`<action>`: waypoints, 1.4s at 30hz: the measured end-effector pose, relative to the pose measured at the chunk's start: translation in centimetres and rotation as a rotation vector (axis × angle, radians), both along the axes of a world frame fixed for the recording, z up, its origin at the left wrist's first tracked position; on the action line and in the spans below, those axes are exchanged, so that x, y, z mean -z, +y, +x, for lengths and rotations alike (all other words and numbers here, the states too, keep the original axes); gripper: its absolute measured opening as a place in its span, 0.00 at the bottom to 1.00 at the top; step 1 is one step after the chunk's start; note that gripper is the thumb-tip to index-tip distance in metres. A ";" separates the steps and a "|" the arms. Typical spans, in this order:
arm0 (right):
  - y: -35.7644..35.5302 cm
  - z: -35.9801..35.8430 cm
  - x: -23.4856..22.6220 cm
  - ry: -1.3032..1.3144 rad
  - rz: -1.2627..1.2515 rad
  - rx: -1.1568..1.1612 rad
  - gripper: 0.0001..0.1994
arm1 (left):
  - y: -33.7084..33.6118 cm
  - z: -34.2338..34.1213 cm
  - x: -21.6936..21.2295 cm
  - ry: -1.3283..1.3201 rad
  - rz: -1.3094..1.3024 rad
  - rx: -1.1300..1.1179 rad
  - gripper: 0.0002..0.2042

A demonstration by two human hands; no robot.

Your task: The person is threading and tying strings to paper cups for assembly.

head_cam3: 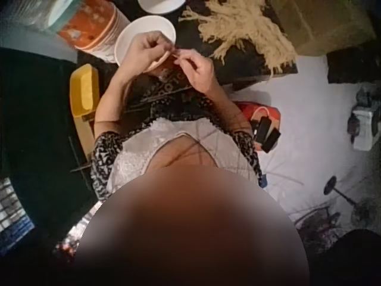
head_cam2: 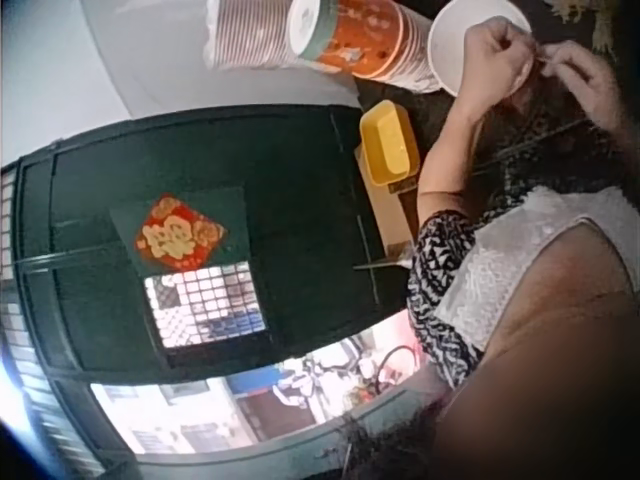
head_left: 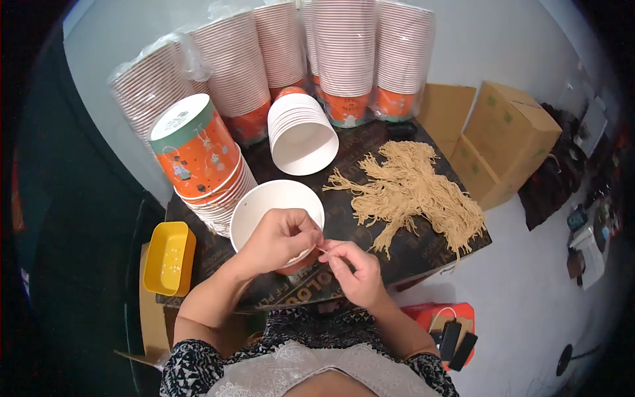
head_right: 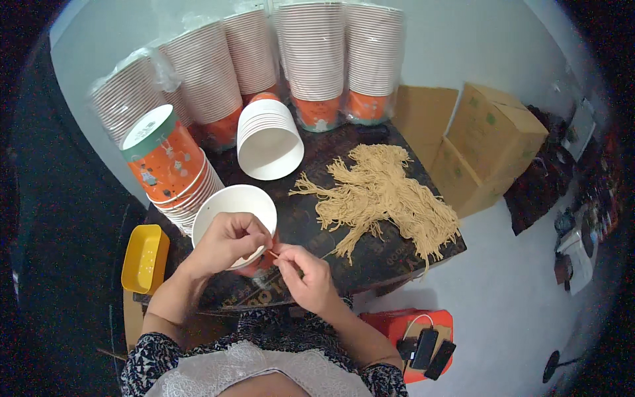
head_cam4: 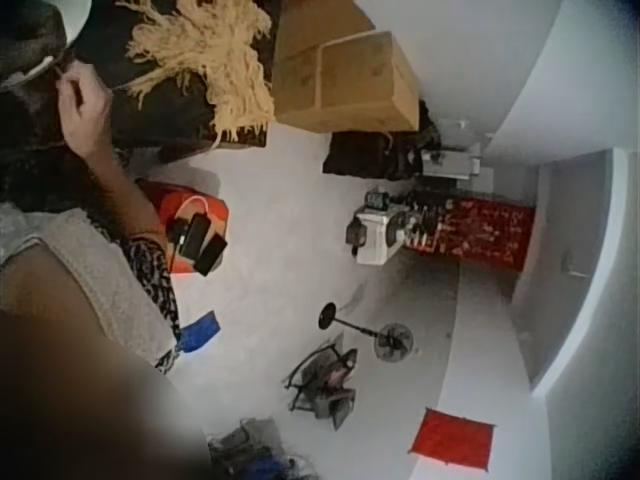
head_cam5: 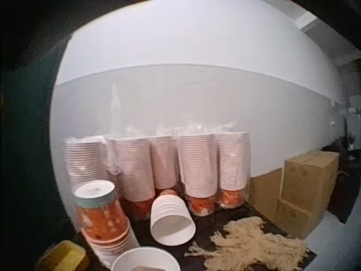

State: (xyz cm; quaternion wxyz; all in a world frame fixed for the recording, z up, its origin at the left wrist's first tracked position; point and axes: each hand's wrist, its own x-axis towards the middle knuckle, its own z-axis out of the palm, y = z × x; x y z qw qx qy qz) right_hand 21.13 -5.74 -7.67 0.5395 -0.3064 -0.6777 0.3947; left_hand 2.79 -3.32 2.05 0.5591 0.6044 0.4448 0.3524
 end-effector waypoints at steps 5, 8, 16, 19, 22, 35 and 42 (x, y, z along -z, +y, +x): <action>1.6 0.5 -1.8 -0.016 -0.081 -0.055 0.05 | 1.8 -0.6 0.5 0.116 0.080 0.051 0.06; 2.4 1.0 -3.1 -0.058 -0.110 -0.054 0.06 | 2.2 -0.6 0.4 0.092 0.008 0.083 0.06; 4.9 2.7 -7.7 -0.005 -0.132 -0.344 0.05 | 2.9 -0.3 0.9 -0.032 -0.097 0.175 0.05; 5.9 2.1 -7.6 0.026 -0.189 -0.456 0.05 | 2.8 0.1 0.6 -0.010 -0.071 0.198 0.06; 6.9 2.1 -7.2 -0.131 0.186 -0.366 0.07 | 2.9 0.3 0.7 -0.024 -0.039 0.222 0.06; 6.0 1.4 -8.7 0.171 -0.147 -0.303 0.08 | 3.3 1.1 1.9 0.045 -0.003 0.305 0.06; 5.8 3.8 -8.0 -0.240 0.333 -0.131 0.05 | 3.6 0.8 1.3 -0.046 -0.091 0.272 0.04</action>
